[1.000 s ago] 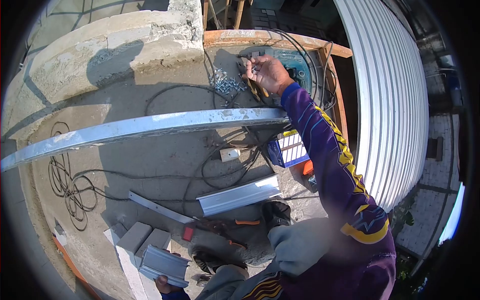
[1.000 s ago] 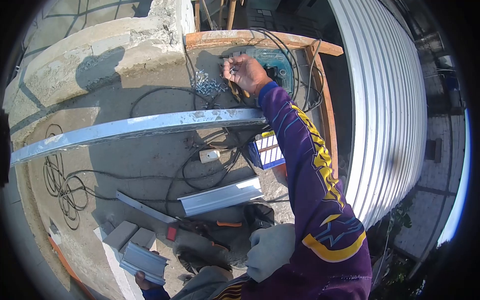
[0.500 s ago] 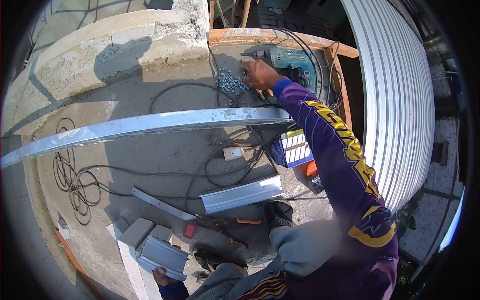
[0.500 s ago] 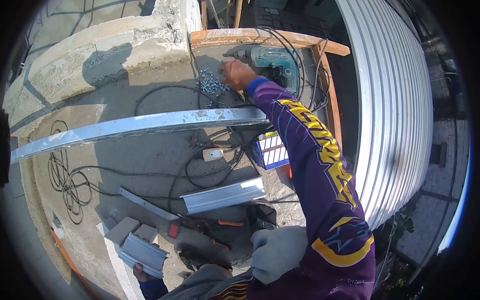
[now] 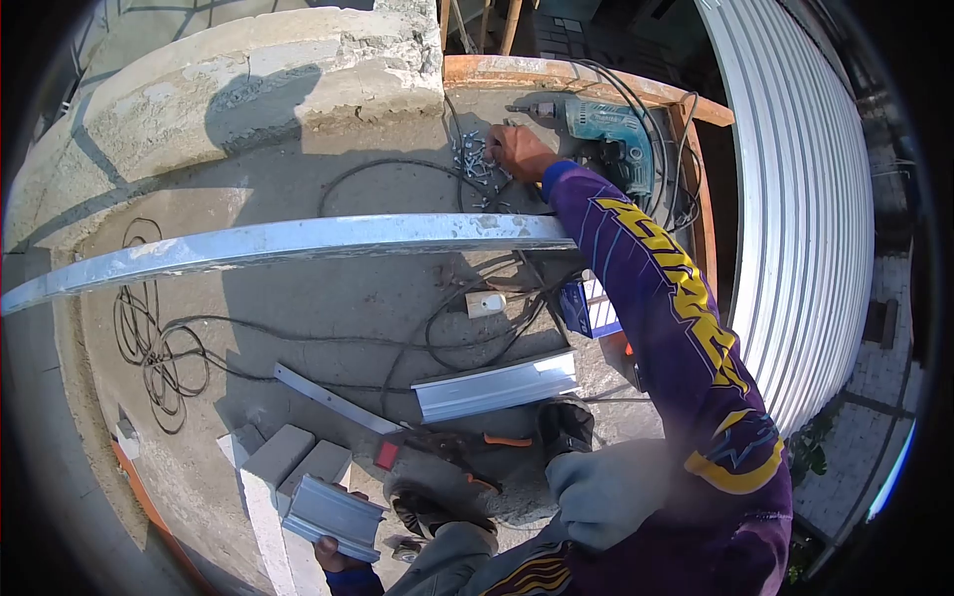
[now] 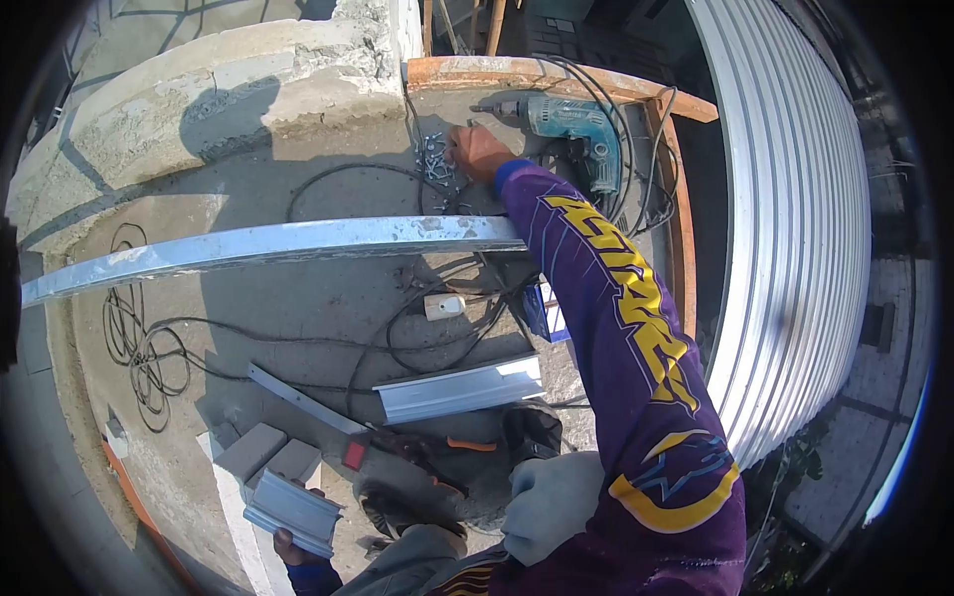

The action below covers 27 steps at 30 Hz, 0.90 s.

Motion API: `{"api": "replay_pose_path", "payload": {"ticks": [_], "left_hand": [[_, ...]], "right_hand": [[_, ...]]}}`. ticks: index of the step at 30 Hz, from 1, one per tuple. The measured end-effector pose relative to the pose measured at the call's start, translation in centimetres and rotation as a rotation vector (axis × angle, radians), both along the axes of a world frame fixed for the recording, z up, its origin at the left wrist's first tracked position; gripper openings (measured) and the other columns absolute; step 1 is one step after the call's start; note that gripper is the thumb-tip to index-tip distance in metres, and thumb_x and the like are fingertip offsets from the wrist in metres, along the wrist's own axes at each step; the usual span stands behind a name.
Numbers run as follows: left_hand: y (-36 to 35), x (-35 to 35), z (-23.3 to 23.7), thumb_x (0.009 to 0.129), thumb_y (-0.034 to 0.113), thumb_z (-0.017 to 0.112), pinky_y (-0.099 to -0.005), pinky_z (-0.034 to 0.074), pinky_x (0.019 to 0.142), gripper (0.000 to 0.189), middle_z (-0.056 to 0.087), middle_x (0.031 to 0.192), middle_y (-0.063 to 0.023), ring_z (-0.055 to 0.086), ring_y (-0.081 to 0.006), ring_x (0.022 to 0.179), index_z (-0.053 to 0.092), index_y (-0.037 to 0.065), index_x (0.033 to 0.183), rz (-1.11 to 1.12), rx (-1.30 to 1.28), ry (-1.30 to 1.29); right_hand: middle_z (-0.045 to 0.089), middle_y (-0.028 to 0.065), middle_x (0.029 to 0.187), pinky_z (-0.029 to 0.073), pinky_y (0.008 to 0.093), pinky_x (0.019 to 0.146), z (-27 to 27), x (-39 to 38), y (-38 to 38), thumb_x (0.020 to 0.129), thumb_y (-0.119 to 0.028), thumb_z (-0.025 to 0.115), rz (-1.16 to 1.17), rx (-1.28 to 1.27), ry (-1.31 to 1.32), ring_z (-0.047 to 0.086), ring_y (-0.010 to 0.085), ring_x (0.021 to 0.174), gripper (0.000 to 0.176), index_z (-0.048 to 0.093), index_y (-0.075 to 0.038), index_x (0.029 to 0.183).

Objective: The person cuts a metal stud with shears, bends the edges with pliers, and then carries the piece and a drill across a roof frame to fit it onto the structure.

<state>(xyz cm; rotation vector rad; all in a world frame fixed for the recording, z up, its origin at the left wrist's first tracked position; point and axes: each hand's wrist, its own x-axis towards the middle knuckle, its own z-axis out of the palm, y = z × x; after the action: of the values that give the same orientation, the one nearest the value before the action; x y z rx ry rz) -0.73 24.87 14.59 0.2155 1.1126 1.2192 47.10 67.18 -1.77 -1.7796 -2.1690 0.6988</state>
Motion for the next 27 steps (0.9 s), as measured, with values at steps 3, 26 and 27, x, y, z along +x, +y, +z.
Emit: {"api": "replay_pose_path", "payload": {"ticks": [3,26,27], "left_hand": [[-0.2,-0.2,-0.1,0.064,0.03,0.086,-0.0546,0.061,0.081,0.088,0.054,0.124,-0.0167,0.06,-0.0389,0.112,0.043,-0.001,0.136,0.025,0.007,-0.003],[-0.8,-1.3,-1.6,0.076,0.034,0.078,-0.0593,0.059,0.085,0.089,0.048,0.133,-0.0143,0.057,-0.0379,0.113,0.032,0.007,0.147,-0.005,0.109,-0.097],[-0.6,-1.9,-2.0,0.077,0.035,0.077,-0.0595,0.058,0.087,0.089,0.047,0.135,-0.0143,0.057,-0.0371,0.114,0.031,0.009,0.148,-0.051,0.117,-0.087]], "right_hand": [[0.065,0.0165,0.092,0.05,0.0375,0.072,3.4,1.2,-1.4,0.095,-0.021,0.063,-0.111,-0.079,0.34,0.064,0.0271,0.083,0.026,0.062,0.001,0.108],[0.057,0.0129,0.093,0.046,0.0309,0.071,4.5,1.9,-2.3,0.104,-0.03,0.042,-0.217,-0.731,2.056,0.052,0.0203,0.079,0.033,0.055,-0.001,0.097],[0.057,0.0124,0.093,0.045,0.0302,0.068,5.2,1.2,-2.1,0.103,-0.027,0.044,-0.275,-0.764,2.063,0.051,0.0189,0.076,0.03,0.055,0.0,0.097]]}}
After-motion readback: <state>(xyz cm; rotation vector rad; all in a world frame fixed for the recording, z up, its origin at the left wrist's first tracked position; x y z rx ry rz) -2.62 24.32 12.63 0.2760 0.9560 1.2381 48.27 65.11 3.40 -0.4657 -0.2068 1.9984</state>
